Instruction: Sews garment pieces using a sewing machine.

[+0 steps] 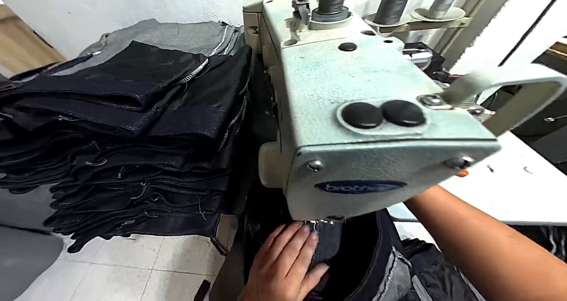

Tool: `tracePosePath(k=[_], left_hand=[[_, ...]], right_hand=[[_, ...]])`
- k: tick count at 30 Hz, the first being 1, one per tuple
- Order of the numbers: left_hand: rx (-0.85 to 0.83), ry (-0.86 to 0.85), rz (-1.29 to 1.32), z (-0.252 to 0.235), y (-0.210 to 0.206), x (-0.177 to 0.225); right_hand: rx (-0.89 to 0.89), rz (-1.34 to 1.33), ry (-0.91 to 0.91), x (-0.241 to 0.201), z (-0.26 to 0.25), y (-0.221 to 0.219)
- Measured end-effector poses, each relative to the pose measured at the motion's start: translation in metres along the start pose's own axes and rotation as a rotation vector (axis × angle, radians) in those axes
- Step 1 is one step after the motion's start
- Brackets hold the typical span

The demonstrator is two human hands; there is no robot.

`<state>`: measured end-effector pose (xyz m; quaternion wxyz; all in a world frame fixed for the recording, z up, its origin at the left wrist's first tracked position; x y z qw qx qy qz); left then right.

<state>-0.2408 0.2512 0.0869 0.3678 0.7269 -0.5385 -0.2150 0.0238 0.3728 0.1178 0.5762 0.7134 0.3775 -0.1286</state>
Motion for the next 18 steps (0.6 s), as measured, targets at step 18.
tracePosePath(k=[18], left_hand=[[-0.029,0.007,0.085,0.005,0.01,0.014]], right_hand=[[-0.126,-0.016,-0.759,0.045,0.075,-0.008]])
Point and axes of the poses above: each hand's wrist, its own z-axis away from the middle knuckle, its own y-axis out of the back of the hand, x = y × z, the point moved 7 cm from there along -z, towards the middle knuckle, and after that the axes turned 9 degrees about -x, right-handed, at the moved point
